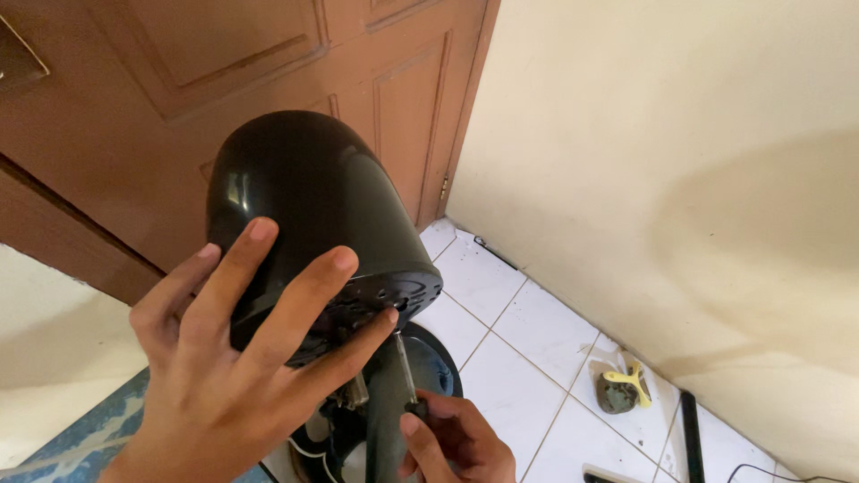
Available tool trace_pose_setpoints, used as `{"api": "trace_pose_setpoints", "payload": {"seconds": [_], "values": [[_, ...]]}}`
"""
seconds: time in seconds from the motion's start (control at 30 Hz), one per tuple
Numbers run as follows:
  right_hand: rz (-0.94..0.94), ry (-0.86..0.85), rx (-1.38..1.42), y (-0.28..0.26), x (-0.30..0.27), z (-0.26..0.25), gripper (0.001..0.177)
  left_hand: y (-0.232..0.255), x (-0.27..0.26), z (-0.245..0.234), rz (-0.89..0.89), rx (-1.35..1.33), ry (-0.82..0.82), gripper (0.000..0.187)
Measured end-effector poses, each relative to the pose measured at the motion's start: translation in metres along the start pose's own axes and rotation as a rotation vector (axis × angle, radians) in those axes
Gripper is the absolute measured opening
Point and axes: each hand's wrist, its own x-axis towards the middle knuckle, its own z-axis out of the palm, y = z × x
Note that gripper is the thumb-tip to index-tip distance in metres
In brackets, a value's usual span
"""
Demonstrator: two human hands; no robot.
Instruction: The person uses a screwdriver to remove screws from the rear housing of an electric fan motor. They loosen and remove several screws around the perimeter of the motor casing while seated on a stool.
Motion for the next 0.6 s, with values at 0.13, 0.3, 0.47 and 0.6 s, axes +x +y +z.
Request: {"api": "trace_pose_setpoints", "payload": {"seconds": [0.13,0.3,0.47,0.6], "values": [[0.011,-0.038,0.102,0.001,0.002,-0.001,0.033,0.0,0.0,0.001,0.005,0.008,0.005,0.014],[0.055,-0.137,0.163,-0.004,0.004,-0.008,0.039,0.001,0.001,0.0,0.003,0.011,0.01,0.013],[0.072,-0.209,0.186,-0.006,0.006,-0.013,0.041,-0.001,0.002,0.001,0.018,0.006,0.026,0.012],[0.108,-0.248,0.157,-0.005,0.01,-0.016,0.042,0.0,0.002,0.0,0.011,0.009,0.019,0.012]]}}
